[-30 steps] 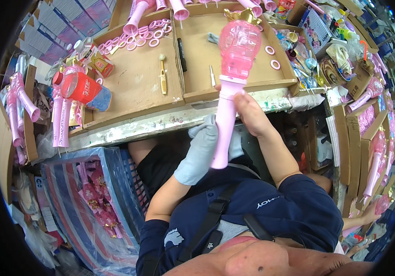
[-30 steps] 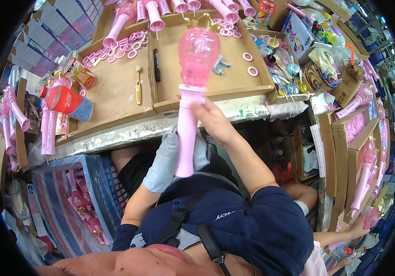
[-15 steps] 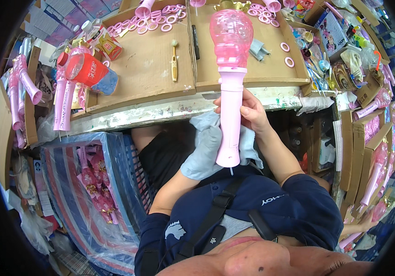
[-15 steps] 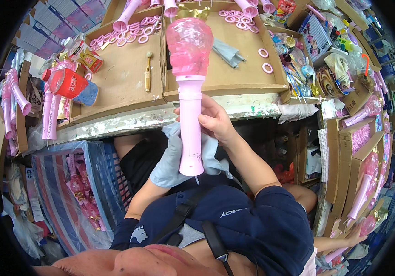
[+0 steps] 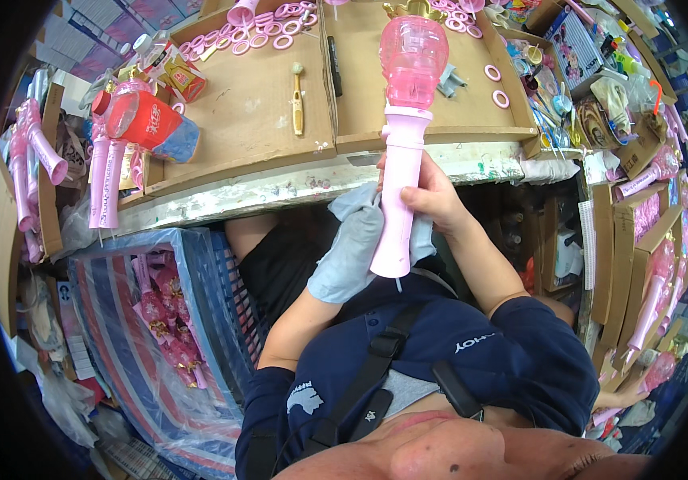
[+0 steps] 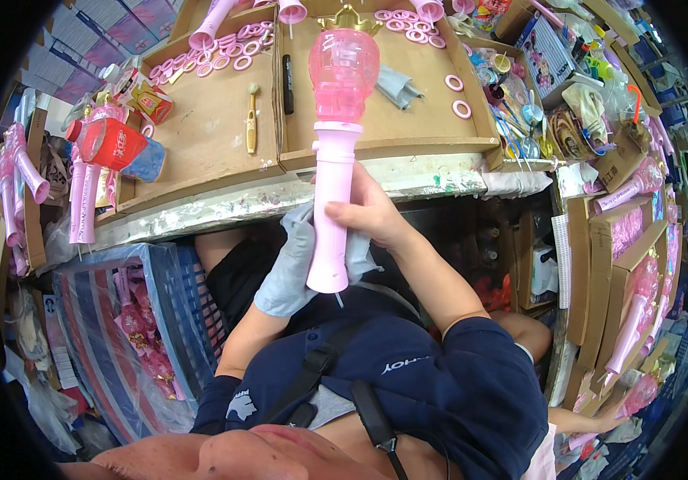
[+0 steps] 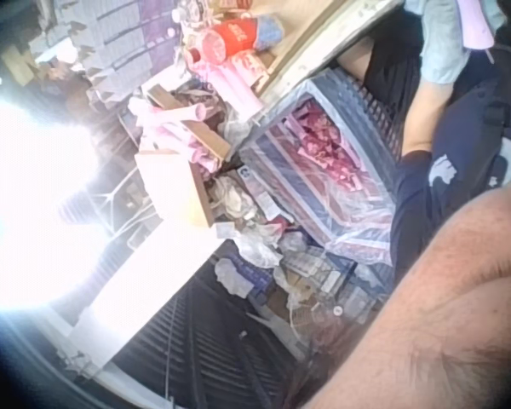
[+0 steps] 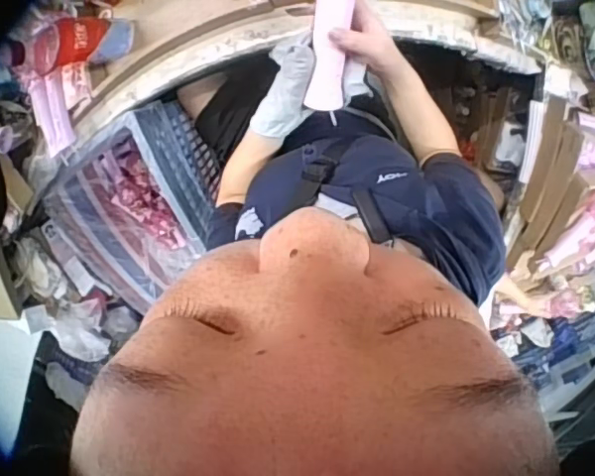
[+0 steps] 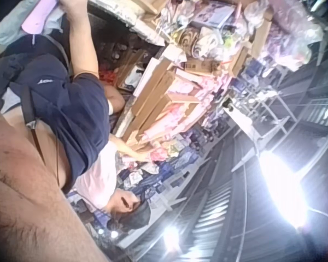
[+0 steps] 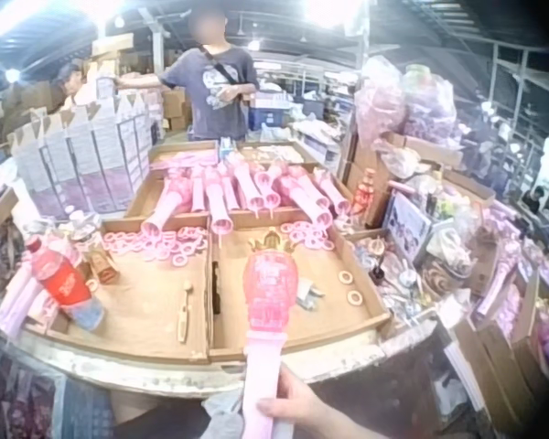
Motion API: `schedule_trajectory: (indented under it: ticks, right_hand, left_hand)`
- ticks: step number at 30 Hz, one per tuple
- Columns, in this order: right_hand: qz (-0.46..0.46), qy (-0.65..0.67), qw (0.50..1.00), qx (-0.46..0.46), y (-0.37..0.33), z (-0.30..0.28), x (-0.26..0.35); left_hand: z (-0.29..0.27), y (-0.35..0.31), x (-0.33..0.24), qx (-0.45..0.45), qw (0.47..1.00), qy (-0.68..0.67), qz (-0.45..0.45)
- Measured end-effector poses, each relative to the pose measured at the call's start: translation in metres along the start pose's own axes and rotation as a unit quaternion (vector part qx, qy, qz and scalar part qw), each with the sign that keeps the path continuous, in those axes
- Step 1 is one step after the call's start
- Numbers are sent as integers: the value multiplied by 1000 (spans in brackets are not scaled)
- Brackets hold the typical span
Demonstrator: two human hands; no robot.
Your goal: The person assembles a pink plastic wand by attaching a crown to the top, wipes the wand with a cloth, and uses a small brush to apply white paint to the wand's head. The person handles multiple wands and places finished units into a bin.
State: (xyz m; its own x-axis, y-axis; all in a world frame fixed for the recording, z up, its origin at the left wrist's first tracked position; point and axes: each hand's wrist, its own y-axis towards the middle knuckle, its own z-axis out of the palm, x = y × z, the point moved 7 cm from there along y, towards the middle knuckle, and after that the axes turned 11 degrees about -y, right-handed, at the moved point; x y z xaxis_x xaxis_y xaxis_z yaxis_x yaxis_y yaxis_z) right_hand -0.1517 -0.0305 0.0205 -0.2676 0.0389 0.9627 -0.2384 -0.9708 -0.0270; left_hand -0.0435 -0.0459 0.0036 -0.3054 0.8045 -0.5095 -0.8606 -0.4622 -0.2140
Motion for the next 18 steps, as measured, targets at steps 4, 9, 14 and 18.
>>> schedule_trajectory:
  ticks: [4,9,14,18]
  right_hand:
    - [19,-32,999,3,-1,1,-3]
    - [21,1,1000,-6,-3,-2,-2]
    - [-4,75,997,12,-2,1,1]
    - [26,160,987,1,0,-5,-2]
  left_hand:
    - [0,3,-2,25,999,41,1]
    - [9,0,3,107,988,-67,-83]
    - [-3,2,14,-22,969,-199,-142]
    - [5,10,8,51,987,-105,-110]
